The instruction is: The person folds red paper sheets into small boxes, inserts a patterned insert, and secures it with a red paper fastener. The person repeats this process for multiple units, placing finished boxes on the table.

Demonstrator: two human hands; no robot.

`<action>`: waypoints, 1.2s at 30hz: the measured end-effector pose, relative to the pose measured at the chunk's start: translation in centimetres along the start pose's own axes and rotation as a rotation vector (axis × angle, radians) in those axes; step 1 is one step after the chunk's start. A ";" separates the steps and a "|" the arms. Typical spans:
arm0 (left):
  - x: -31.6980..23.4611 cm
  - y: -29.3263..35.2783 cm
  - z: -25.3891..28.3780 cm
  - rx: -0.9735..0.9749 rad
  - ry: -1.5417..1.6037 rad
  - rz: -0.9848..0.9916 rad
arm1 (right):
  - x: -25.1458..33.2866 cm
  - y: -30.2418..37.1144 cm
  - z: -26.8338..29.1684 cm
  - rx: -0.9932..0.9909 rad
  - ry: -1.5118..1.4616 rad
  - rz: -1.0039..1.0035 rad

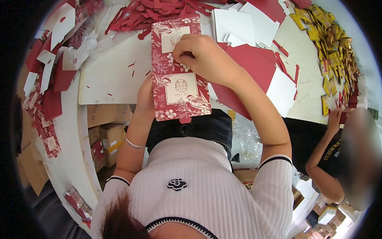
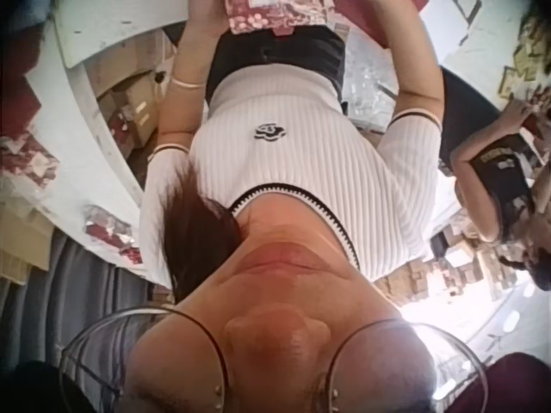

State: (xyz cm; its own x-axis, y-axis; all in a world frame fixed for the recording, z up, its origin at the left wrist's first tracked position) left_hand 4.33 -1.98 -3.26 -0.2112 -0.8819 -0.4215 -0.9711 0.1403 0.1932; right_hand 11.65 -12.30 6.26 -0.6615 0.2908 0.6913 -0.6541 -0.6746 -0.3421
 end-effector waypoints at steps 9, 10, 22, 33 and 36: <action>0.0 -1.1 0.7 -0.271 -0.546 -0.336 | -1.3 -0.7 -0.3 0.168 -0.093 -0.080; 0.0 -1.2 0.6 -0.269 -0.622 -0.380 | -1.4 -0.6 -0.1 0.148 -0.105 -0.105; 0.4 -1.5 -0.1 -0.167 -0.313 -0.141 | -3.9 1.0 1.3 -0.016 -0.150 -0.320; 1.4 -1.6 1.1 -0.244 -0.272 -0.002 | -2.1 0.7 1.3 0.038 0.059 -0.222; 1.0 -1.1 0.7 -0.196 -0.368 -0.117 | 0.0 1.1 1.1 -0.206 0.252 0.147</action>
Point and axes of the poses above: each hand's wrist, its own y-axis away from the middle knuckle, its own z-axis out of the back of the hand, x = y × z, the point moved 5 cm from there along -y, towards the middle knuckle, and after that the axes turned 7 degrees about -x, right-handed, at the moved point
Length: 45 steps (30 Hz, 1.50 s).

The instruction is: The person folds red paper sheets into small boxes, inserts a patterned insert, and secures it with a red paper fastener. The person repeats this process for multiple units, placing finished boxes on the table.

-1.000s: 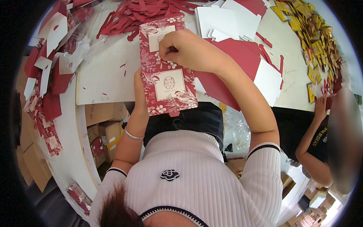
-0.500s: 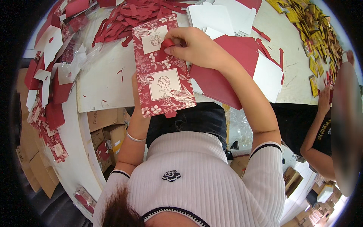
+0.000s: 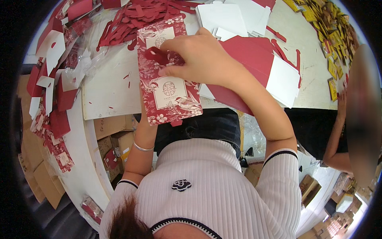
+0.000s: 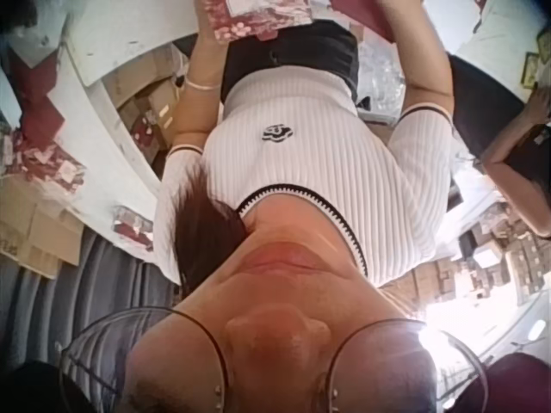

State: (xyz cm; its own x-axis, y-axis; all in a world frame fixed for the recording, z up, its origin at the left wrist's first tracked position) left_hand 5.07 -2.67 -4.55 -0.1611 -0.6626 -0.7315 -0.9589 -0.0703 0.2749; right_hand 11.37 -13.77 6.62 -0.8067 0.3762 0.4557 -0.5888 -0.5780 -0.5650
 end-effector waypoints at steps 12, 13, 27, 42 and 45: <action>-9.6 0.7 -4.7 0.152 -1.309 -1.310 | -1.5 -0.1 -0.9 -0.025 -0.664 -0.433; -10.1 0.8 -5.0 0.189 -1.256 -1.306 | -1.3 -0.2 -0.3 -0.053 -0.783 -0.519; -11.6 -1.3 -7.4 -0.143 -0.597 -0.534 | 0.2 3.9 6.3 -0.128 -0.712 -0.425; 1.2 3.0 -11.4 0.629 -1.597 -0.850 | -9.0 9.5 8.5 -0.224 0.466 -0.350; 3.3 3.0 -10.8 0.627 -1.696 -0.921 | -8.5 9.1 6.8 -0.302 0.618 -0.307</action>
Point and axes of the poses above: each hand's wrist, its own y-axis away from the middle knuckle, its own z-axis out of the back of the hand, x = y × z, the point moved 5 cm from there along -y, towards the middle knuckle, and after that the axes turned 7 degrees about -x, right-handed, at the moved point
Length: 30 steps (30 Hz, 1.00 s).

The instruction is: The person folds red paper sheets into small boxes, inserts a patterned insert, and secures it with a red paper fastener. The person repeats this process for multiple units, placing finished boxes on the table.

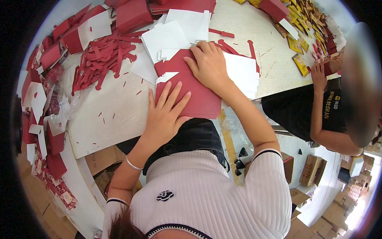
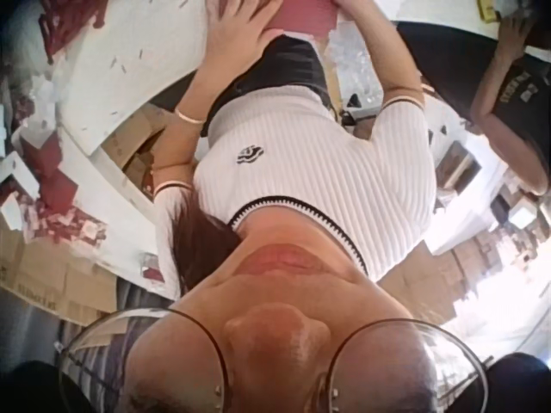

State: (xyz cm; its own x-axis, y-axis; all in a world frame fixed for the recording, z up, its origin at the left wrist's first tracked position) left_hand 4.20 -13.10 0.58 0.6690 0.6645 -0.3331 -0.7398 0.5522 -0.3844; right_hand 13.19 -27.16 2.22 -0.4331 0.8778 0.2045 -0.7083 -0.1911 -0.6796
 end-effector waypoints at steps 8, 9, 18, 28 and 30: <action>0.2 -1.7 1.2 0.176 0.028 0.038 | -1.5 0.2 1.1 -0.092 -0.062 -0.073; 0.6 -2.6 1.8 0.117 0.050 0.036 | -2.0 0.1 1.2 -0.139 -0.046 -0.092; 4.2 -9.4 -1.8 0.143 -0.089 -0.022 | -4.3 6.5 7.4 0.002 -1.347 -1.306; 3.5 -8.8 -0.4 -0.024 -0.065 -0.076 | -4.6 3.3 5.4 0.411 -0.719 -1.187; 2.9 -8.5 0.7 -0.141 -0.041 -0.109 | -3.9 1.8 5.9 0.389 -0.690 -0.990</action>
Point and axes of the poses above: each hand's wrist, its own y-axis away from the middle knuckle, its own z-axis out of the back of the hand, x = y × z, the point moved 5 cm from there along -y, towards the middle knuckle, and after that the axes turned 7 degrees about -x, right-handed, at the moved point
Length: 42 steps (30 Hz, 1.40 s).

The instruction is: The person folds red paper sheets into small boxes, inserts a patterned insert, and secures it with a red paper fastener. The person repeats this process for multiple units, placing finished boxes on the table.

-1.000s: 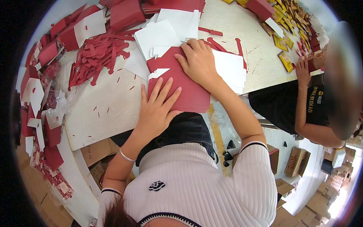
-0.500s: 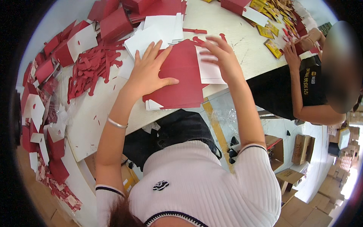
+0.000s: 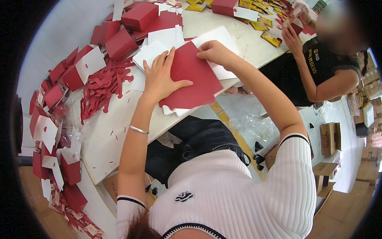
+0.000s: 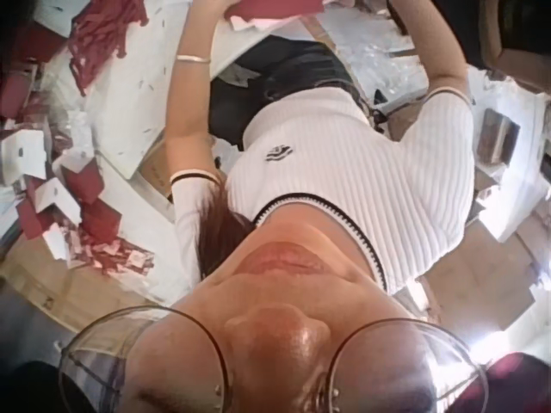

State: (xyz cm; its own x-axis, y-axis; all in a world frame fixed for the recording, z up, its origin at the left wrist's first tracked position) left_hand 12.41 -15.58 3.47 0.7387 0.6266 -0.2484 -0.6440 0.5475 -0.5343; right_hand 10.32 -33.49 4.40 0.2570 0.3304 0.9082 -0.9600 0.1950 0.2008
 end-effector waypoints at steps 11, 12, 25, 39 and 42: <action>-2.5 -0.2 9.0 -0.008 0.743 0.137 | 12.0 3.3 -2.3 0.137 -0.024 0.345; -3.2 0.1 9.1 0.049 0.878 0.134 | 12.4 3.2 -2.5 0.095 -0.011 0.364; 1.8 3.8 10.5 0.013 1.581 0.698 | 16.6 7.1 -2.7 -0.076 0.587 1.059; 2.4 4.6 8.2 0.197 1.451 0.637 | 8.1 9.4 -3.9 -0.125 0.177 1.399; 1.3 3.8 8.7 -0.193 0.642 -0.079 | 5.2 6.6 -2.8 -0.155 -0.112 1.205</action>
State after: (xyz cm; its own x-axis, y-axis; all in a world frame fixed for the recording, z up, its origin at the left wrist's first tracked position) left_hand 9.22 -7.82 8.18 0.7921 0.1022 -0.6018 -0.5803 0.4318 -0.6905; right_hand 5.64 -27.89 9.47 -0.8071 0.2957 0.5111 -0.5521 -0.0709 -0.8308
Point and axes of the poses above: each hand's wrist, its own y-axis away from the middle knuckle, its own z-axis out of the back of the hand, x = y × z, the point moved 5 cm from there along -y, towards the middle knuckle, and after that the axes turned 7 degrees about -x, right-handed, at the moved point
